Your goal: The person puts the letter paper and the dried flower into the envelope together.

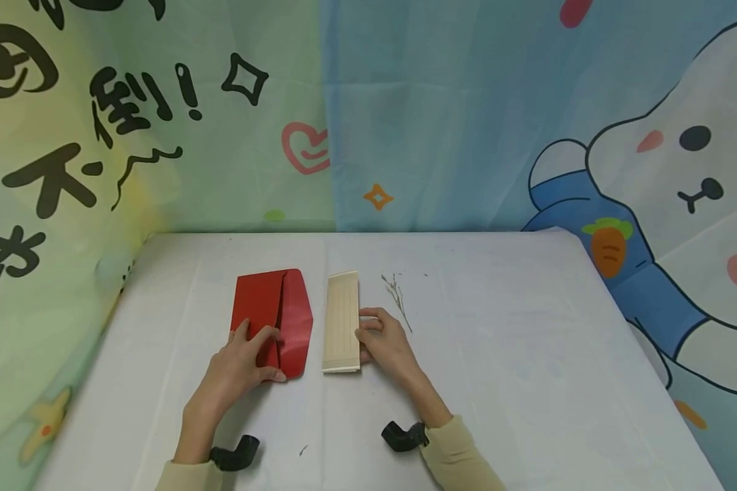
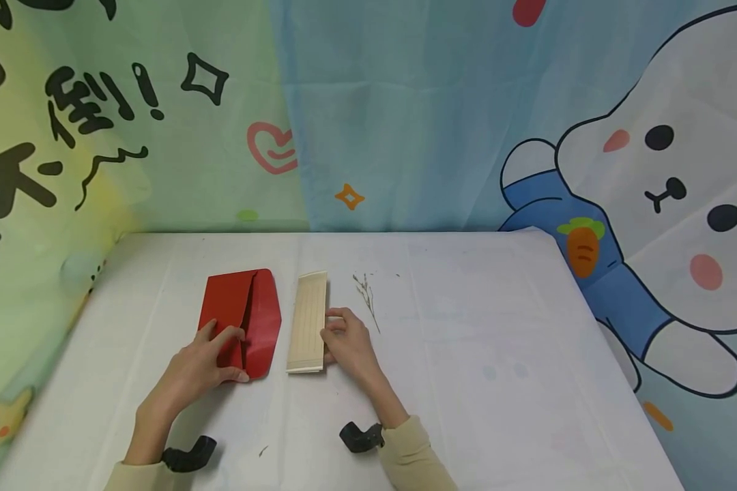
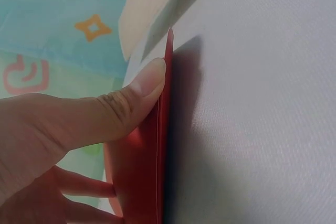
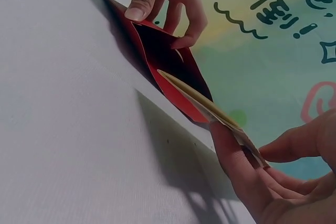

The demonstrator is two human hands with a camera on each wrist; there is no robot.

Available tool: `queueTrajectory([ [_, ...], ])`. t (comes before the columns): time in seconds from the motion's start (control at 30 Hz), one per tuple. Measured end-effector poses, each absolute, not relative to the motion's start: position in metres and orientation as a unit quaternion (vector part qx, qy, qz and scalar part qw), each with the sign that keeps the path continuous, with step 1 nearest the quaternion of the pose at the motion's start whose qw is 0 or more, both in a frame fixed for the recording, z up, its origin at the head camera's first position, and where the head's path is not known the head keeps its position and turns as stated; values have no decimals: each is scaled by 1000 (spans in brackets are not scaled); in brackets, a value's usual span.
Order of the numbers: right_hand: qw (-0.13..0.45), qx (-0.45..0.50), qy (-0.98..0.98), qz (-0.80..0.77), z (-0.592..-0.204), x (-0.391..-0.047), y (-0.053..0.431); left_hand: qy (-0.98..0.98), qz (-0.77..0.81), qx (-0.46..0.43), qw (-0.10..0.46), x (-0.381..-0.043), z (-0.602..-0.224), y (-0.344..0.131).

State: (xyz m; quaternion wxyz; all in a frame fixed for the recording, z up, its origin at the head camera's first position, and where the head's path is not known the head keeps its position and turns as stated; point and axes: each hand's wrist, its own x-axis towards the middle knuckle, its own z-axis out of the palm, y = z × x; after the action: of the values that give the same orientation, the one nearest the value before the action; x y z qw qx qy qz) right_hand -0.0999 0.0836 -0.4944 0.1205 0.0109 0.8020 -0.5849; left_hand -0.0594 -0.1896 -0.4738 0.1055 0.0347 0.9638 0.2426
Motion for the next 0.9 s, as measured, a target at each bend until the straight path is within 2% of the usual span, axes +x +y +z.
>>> queueTrajectory([
  [0.4, 115, -4, 800, -589, -494, -104, 71, 966, 236, 29, 101, -60, -477, -188],
  [0.9, 139, -28, 768, -625, -496, -108, 56, 964, 242, 34, 100, -60, -477, -191],
])
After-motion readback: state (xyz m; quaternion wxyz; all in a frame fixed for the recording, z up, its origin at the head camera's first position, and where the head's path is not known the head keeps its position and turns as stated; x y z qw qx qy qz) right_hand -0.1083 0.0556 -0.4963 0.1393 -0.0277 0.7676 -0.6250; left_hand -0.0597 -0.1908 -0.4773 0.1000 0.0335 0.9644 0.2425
